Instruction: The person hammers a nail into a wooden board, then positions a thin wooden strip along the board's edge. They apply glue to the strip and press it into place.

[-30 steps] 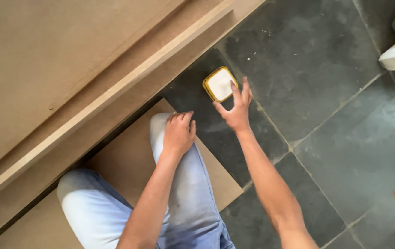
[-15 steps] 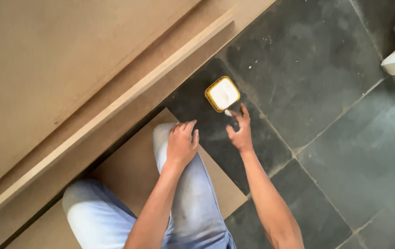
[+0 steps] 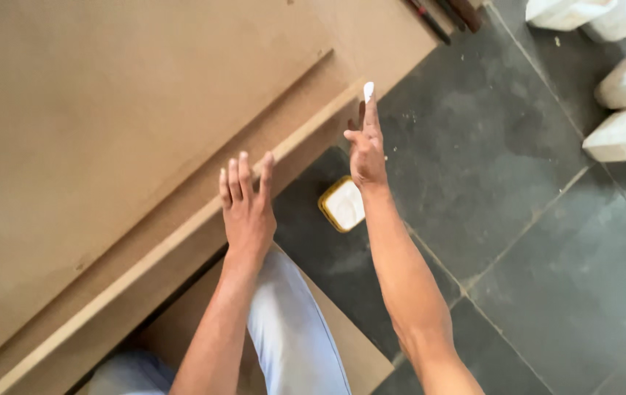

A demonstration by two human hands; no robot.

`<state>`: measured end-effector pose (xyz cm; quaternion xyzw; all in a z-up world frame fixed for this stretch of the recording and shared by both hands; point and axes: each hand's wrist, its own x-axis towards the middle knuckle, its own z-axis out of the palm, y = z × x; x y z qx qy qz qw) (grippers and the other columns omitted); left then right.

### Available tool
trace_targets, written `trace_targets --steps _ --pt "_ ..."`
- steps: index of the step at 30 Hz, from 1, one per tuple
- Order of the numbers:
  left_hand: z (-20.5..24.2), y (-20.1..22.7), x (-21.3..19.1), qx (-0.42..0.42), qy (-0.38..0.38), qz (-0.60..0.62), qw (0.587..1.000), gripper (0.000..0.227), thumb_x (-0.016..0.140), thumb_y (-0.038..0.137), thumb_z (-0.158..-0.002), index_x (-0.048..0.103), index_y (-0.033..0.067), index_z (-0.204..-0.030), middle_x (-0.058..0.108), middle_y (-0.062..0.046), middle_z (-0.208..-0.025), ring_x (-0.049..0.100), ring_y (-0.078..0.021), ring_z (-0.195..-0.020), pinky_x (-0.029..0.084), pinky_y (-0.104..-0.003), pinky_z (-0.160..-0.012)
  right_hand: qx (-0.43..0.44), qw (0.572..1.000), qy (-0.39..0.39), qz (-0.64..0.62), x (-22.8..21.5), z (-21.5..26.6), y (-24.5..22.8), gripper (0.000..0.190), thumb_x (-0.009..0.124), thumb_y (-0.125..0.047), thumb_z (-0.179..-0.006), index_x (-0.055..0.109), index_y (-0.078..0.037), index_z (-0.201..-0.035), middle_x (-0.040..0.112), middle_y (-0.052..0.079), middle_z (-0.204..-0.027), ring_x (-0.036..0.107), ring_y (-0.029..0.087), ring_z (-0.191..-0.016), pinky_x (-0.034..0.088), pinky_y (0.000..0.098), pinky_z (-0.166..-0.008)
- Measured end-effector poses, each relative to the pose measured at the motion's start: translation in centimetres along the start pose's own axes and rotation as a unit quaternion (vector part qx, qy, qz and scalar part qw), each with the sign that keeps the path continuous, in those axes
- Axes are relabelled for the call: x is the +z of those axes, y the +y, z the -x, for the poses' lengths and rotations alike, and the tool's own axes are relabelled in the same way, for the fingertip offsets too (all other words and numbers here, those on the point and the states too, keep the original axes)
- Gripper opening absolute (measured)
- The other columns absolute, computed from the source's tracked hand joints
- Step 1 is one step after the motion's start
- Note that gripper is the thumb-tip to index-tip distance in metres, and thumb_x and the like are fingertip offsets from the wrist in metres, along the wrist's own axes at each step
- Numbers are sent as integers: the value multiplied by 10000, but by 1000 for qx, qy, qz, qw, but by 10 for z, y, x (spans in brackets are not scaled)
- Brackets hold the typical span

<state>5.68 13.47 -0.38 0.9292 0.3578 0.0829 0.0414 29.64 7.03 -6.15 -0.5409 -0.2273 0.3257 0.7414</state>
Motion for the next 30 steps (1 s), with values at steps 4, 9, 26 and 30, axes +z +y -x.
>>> trace_targets --steps 4,9,26,30 --pt "2 0 9 -8 -8 -6 1000 865 597 -69 -821 362 201 -1609 354 -184 -1579 337 -363 -1483 231 -478 -1252 21 999 8 35 4 -13 4 960 454 51 -798 112 -89 -1684 58 94 -1782 41 241 -1654 78 364 -1328" --pt "2 0 10 -15 -16 -20 1000 875 605 -65 -817 357 218 -1608 356 -161 -1578 342 -337 -1486 231 -458 -1242 -16 958 -6 286 1 -17 23 964 453 68 -819 51 -66 -1684 -7 149 -1778 -57 292 -1651 10 407 -1341" --pt "3 -1 13 -19 -19 2 1000 885 614 -52 -812 358 217 -1615 342 -154 -1603 320 -339 -1502 239 -468 -1245 66 494 -151 854 41 2 23 927 622 -141 -942 21 215 -1552 471 524 -1392 709 459 -911 587 478 -701" --pt "4 -2 11 -14 -18 5 1000 879 613 -44 -806 368 201 -1614 334 -170 -1608 314 -353 -1497 237 -474 -1242 -105 361 -169 911 42 9 13 951 662 -226 -777 145 252 -1416 521 405 -1380 701 542 -1037 569 573 -582"
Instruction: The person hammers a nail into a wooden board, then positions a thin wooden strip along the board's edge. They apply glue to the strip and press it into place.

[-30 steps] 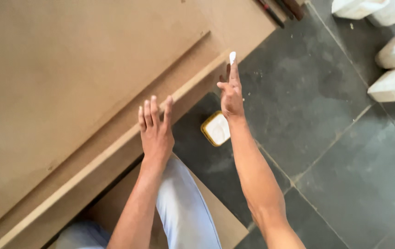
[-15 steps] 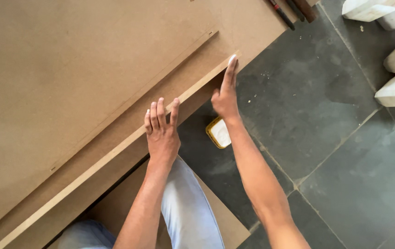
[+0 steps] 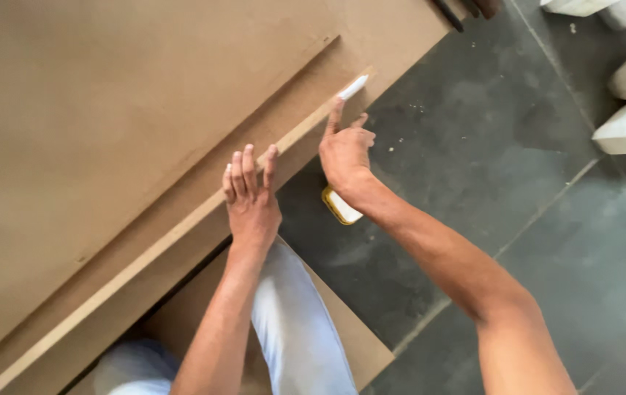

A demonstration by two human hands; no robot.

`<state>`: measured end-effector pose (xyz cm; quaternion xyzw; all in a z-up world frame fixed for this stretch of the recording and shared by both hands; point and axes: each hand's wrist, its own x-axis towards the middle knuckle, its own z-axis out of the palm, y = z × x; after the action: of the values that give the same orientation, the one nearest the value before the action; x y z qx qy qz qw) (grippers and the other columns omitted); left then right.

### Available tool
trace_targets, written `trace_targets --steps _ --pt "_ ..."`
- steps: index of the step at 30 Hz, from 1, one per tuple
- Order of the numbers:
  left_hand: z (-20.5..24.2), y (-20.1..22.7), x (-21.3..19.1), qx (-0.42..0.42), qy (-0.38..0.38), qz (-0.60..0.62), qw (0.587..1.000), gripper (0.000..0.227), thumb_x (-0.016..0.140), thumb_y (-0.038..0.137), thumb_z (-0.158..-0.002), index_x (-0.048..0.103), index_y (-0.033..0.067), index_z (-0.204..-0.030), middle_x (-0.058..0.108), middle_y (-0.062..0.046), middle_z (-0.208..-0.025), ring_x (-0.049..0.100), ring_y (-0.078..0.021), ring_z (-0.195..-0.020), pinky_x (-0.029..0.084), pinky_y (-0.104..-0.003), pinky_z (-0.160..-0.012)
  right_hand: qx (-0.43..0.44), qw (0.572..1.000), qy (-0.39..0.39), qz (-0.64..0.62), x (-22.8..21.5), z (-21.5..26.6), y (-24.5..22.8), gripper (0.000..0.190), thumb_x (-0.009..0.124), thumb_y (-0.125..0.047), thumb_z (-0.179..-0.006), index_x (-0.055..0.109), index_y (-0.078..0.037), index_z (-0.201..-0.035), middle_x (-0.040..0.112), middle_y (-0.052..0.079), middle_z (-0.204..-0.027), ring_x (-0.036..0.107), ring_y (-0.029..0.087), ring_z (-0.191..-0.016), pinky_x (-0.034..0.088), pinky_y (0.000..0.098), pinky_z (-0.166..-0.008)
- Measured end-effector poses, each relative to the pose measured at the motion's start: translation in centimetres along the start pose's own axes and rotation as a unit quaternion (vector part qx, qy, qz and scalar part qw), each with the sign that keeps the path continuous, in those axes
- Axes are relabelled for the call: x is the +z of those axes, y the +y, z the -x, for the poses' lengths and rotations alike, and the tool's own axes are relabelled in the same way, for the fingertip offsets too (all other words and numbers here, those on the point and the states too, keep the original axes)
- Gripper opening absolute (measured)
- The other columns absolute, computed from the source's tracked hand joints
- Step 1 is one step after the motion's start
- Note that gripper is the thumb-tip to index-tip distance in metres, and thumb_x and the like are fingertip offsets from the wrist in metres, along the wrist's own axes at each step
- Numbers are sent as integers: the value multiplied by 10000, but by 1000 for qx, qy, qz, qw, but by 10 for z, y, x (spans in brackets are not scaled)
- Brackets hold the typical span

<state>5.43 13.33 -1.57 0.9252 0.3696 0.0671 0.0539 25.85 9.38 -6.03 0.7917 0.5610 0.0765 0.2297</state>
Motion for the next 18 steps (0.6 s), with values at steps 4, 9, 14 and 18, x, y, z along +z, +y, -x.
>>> trace_targets --steps 4,9,14,18 --pt "2 2 0 -6 1 1 1000 882 617 -40 -811 360 211 -1617 338 -160 -1602 320 -344 -1496 235 -465 -1240 -42 983 -39 -175 -18 12 17 822 649 -229 -885 259 162 -1495 657 413 -1132 727 422 -791 542 432 -548" --pt "-1 1 0 -5 -2 -25 1000 896 627 -30 -796 356 231 -1609 344 -147 -1591 330 -331 -1484 242 -456 -1230 -62 828 83 -550 -21 21 70 633 657 -106 -974 390 -135 -1548 727 143 -1001 714 371 -893 582 466 -764" --pt "0 1 0 -4 0 -24 1000 877 635 -14 -805 356 219 -1603 346 -155 -1584 335 -335 -1476 247 -466 -1220 -96 887 123 -435 -8 24 71 920 635 -8 -833 265 -234 -1645 593 144 -963 680 368 -807 574 463 -659" --pt "-1 2 0 -6 3 -23 1000 852 641 -6 -826 361 220 -1598 347 -153 -1588 338 -333 -1481 259 -461 -1212 -92 918 118 -367 3 18 72 934 649 -23 -841 256 -295 -1644 585 161 -965 673 354 -750 576 456 -618"
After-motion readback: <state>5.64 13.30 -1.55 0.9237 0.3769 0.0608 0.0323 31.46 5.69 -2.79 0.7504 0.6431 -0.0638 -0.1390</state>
